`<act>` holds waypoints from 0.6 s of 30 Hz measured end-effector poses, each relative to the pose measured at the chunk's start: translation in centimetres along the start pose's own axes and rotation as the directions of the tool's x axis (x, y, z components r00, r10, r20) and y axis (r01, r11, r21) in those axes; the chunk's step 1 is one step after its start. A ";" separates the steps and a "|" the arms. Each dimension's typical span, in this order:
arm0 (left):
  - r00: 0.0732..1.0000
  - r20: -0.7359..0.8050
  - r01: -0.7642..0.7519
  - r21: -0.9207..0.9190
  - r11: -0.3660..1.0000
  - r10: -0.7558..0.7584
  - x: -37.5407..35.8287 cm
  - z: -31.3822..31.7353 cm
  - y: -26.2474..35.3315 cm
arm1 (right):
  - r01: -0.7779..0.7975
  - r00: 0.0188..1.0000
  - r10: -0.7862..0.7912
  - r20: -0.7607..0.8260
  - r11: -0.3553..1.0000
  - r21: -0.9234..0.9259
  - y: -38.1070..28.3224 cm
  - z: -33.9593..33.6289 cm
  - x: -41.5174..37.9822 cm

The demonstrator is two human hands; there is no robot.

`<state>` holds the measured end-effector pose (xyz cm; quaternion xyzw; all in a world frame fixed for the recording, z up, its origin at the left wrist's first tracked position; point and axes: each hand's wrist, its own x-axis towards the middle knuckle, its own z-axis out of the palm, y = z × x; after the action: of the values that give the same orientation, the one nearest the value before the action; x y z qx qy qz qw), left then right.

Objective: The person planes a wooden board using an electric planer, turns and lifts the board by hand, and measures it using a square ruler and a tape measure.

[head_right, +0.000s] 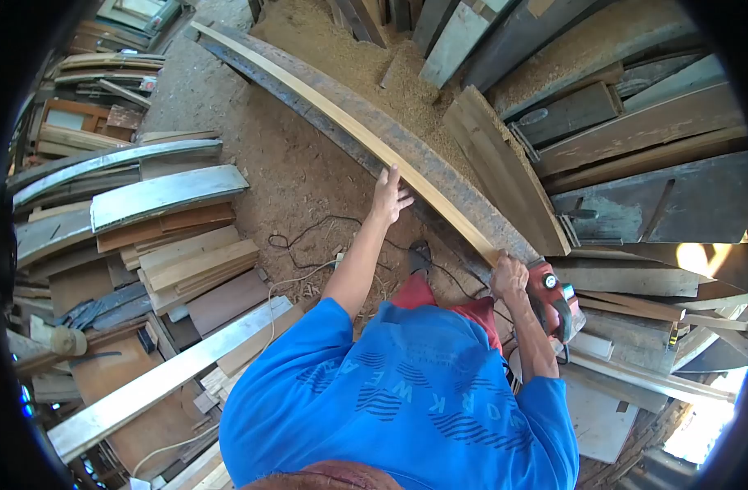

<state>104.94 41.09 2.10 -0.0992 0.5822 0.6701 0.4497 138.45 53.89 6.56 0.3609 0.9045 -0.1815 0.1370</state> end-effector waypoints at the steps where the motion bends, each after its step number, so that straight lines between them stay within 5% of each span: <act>1: 0.999 0.035 0.029 0.026 0.999 -0.030 1.5 0.3 0.2 | -0.003 1.000 0.003 0.006 1.000 0.011 0.2 0.3 0.4; 10: 0.993 -0.111 0.057 0.189 0.980 -0.037 5.8 -1.0 2.1 | -0.210 0.976 0.205 0.071 0.975 0.073 -1.5 0.5 1.1; 14: 0.993 -0.118 -0.007 0.126 0.992 0.022 10.1 -4.2 4.4 | -0.253 0.967 0.248 0.054 0.955 0.152 -3.0 0.4 1.3; 18: 0.966 -0.210 -0.088 0.289 0.953 0.153 11.3 -6.0 7.9 | -0.297 0.954 0.299 0.016 0.938 0.176 -5.7 -0.2 1.6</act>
<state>90.38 42.06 -1.68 -0.0760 0.7233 0.5923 0.3466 133.31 51.12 7.46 0.5053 0.8205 -0.2361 0.1256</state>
